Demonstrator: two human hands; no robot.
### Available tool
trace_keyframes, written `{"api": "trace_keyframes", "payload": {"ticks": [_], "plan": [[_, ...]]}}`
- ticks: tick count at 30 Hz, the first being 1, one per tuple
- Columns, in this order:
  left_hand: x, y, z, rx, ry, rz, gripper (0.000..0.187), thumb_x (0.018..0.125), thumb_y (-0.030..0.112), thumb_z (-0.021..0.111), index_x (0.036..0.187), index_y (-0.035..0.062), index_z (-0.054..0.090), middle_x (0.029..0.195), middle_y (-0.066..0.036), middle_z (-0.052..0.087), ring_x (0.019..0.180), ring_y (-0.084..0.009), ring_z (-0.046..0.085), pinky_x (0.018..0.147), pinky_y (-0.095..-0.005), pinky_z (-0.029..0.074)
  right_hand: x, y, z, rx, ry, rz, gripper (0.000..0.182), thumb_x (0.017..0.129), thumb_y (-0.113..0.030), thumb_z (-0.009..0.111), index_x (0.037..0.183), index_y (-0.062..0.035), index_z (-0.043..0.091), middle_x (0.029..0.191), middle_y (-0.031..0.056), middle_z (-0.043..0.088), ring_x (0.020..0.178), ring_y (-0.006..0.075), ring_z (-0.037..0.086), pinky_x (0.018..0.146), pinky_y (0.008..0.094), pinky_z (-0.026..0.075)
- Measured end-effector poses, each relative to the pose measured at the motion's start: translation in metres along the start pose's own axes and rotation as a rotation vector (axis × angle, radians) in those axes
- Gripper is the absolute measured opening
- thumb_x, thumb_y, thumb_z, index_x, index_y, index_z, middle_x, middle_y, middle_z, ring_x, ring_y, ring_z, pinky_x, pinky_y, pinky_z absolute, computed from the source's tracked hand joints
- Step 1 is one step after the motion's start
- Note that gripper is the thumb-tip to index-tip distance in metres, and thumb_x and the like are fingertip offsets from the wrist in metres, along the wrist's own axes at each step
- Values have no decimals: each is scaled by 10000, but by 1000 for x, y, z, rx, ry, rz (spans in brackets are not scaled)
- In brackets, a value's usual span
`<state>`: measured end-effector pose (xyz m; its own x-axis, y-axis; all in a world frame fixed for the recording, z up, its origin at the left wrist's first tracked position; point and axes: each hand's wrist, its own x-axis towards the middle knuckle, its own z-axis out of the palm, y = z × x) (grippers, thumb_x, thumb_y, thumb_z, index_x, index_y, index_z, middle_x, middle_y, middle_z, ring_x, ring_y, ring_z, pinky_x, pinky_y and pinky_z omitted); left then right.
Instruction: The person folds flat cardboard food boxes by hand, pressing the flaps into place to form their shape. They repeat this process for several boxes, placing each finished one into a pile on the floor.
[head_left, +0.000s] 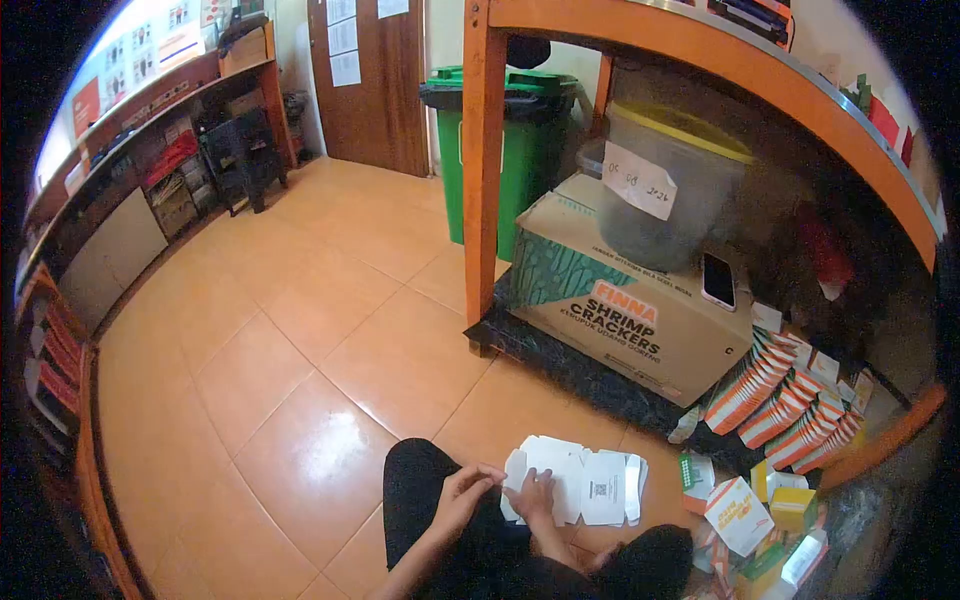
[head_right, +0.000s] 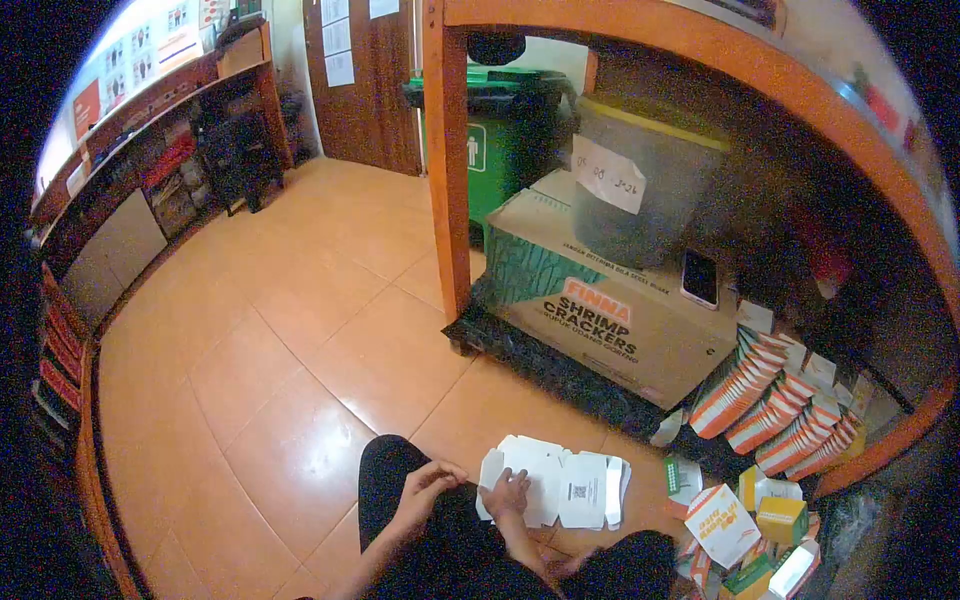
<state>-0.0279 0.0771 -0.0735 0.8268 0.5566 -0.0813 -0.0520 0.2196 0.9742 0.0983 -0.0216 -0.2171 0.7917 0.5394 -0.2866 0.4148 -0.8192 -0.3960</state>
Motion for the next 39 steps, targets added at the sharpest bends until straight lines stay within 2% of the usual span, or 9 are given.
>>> {"api": "trace_keyframes", "payload": {"ticks": [6,10,14,20,23,26,30,36,39], "plan": [[9,-25,3,-16,-31,-92,186,915,75,535,1033,-13,649,1010,-72,661,1006,-151,593,928,-295,449,8,35,-13,287,125,-209,424,828,-117,541,1229,15,505,790,243,637,783,435,635,760,493,505],[20,-55,13,37,2,-162,467,945,266,577,1324,23,451,1272,-158,543,1144,-221,537,964,-329,433,-41,18,-72,628,600,-57,177,809,-83,551,946,9,617,858,220,622,827,425,608,726,482,488],[28,-50,38,-52,-283,-234,636,953,335,574,1434,70,252,1353,-176,434,1206,-226,473,956,-335,433,-107,-19,-132,340,433,-404,231,809,-124,624,1010,-10,622,954,212,603,855,406,613,717,463,496],[13,-5,47,218,-261,12,330,984,282,533,1124,-8,606,965,-61,641,926,-135,570,833,-288,475,-105,-26,-212,16,709,-660,280,832,-197,659,1080,-68,649,1025,184,594,869,358,621,777,412,490],[-4,24,45,156,-210,-153,257,958,231,572,1052,7,653,866,-72,653,824,-121,587,773,-295,494,-103,-25,-240,146,605,-610,215,837,-189,659,1029,-93,659,993,152,632,867,334,624,777,401,487],[-4,36,48,304,-2,373,183,912,137,601,1032,15,665,824,-69,658,711,-80,574,670,-268,492,-99,-14,-235,355,356,-560,176,820,-204,678,943,-81,656,889,108,676,853,315,623,756,390,485],[-8,42,34,386,-220,277,106,849,24,625,933,11,689,833,-64,691,629,-68,559,574,-235,453,-93,-8,-229,303,496,-688,184,785,-165,700,944,-79,669,847,115,647,808,319,612,710,397,481],[-8,43,66,268,112,321,73,795,-19,649,839,23,611,775,-74,675,579,-86,560,536,-232,444,-112,-40,-219,182,619,-761,261,683,-112,738,940,-160,731,656,21,452,632,214,516,609,344,410],[-13,54,77,617,190,342,124,770,10,683,804,43,568,777,-92,665,615,-129,591,555,-258,461,-107,-36,-220,44,852,-677,221,674,-111,745,885,-174,747,636,3,454,622,195,508,615,332,380]]}}
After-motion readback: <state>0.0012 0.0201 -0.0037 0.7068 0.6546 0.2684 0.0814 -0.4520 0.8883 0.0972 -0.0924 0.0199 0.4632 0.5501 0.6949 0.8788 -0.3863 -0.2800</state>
